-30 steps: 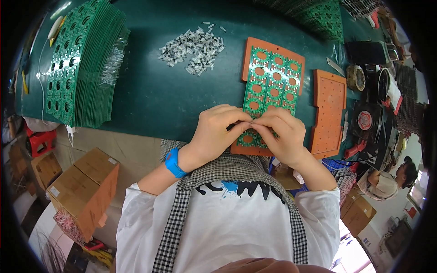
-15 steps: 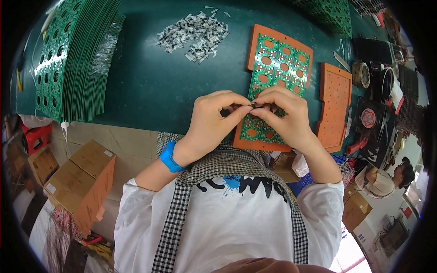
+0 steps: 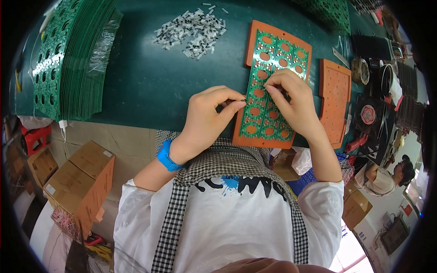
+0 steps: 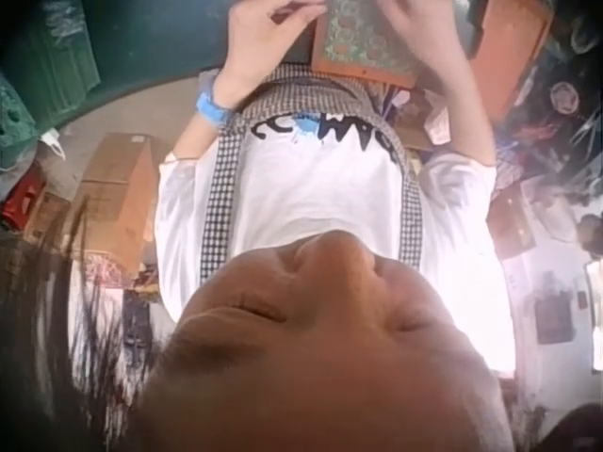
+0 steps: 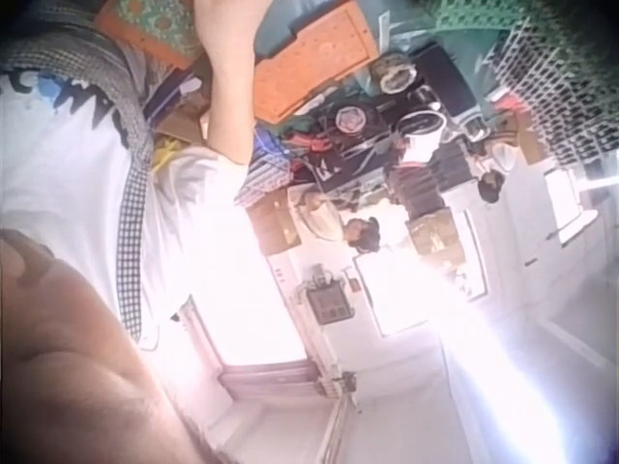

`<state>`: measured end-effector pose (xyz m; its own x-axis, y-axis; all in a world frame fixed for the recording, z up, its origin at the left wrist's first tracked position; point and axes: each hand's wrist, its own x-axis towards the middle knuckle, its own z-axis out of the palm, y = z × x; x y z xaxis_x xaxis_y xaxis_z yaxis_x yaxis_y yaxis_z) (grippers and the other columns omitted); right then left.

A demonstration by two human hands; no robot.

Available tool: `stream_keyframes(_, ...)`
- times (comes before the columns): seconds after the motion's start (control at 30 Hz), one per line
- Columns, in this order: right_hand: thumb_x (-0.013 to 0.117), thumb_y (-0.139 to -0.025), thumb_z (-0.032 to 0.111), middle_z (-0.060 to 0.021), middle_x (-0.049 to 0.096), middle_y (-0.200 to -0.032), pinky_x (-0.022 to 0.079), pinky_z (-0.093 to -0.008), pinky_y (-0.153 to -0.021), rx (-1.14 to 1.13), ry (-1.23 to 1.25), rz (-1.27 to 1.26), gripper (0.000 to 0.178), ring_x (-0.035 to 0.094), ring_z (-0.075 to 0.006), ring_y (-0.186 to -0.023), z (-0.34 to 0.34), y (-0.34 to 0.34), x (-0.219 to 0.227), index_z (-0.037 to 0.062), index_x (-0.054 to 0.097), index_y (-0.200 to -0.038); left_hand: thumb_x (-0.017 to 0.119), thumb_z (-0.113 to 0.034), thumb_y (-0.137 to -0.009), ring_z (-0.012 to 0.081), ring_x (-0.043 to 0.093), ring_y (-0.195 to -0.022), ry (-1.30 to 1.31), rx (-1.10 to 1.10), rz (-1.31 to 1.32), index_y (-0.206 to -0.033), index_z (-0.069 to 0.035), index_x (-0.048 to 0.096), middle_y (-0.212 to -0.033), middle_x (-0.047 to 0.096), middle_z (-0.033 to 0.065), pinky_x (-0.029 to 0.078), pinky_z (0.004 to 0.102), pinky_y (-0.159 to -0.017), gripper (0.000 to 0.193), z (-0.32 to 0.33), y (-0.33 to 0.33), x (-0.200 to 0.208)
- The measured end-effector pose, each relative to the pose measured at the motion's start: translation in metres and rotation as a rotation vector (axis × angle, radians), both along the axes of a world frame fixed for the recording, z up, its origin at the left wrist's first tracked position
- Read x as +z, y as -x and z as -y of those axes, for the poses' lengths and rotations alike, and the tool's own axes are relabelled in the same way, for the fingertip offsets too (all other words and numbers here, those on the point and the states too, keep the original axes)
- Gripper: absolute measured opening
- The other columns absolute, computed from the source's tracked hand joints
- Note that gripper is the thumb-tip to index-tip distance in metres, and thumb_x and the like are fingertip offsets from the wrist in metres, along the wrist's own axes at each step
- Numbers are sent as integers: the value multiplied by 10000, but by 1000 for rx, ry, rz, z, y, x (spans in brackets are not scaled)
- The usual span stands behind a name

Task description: The person inserts small electronic components into a circuit board held on a fixture plate by hand. The person then stacks the assembled board onto a pile and places a new circuit board onto the fixture plate.

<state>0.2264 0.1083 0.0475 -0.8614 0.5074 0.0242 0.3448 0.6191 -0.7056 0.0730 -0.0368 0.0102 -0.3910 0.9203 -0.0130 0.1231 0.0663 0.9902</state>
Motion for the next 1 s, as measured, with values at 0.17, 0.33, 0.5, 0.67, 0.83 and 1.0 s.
stream_keyframes(0.17,630,-818,16,-102,577,-864,482,-350,-679,-5,-129,-63,81,593,-271,-782,1,3,-9,-3,575,-875,700,-20,-785,130,564,-602,-35,12,-14,-887,-7,683,-751,632,64,436,249,-538,104,-1,-1,-1)
stream_keyframes(0.33,632,-815,18,-92,578,-862,481,-342,-664,-20,-148,-65,77,596,-263,-780,1,4,-9,1,581,-869,684,-5,-795,146,608,-661,-72,-23,-77,-908,1,686,-784,647,79,468,253,-566,113,-1,1,0)
stream_keyframes(0.5,639,-808,17,-83,581,-830,481,-339,-648,-65,-124,-69,74,598,-257,-754,5,5,-12,4,585,-858,670,2,-803,154,630,-693,-44,-43,-41,-916,7,684,-814,659,89,492,249,-600,114,1,2,4)
stream_keyframes(0.67,661,-787,19,-78,593,-819,483,-331,-633,-119,-194,-76,83,608,-240,-745,12,2,-19,21,608,-850,673,-13,-810,148,635,-707,0,-63,13,-921,15,680,-843,667,93,503,245,-621,115,4,3,4)
stream_keyframes(0.83,713,-737,51,-71,607,-887,497,-308,-618,53,-594,-46,221,615,-223,-751,16,-6,-14,57,666,-953,681,-32,-817,130,637,-733,40,-42,215,-927,13,679,-867,674,83,514,237,-650,118,5,-1,3)
stream_keyframes(1.0,737,-751,39,-52,640,-924,473,-254,-573,-38,100,-150,232,609,-142,-709,33,-7,5,49,682,-977,680,-38,-814,139,620,-686,9,-106,127,-901,0,667,-816,641,79,483,259,-594,96,6,-4,9)
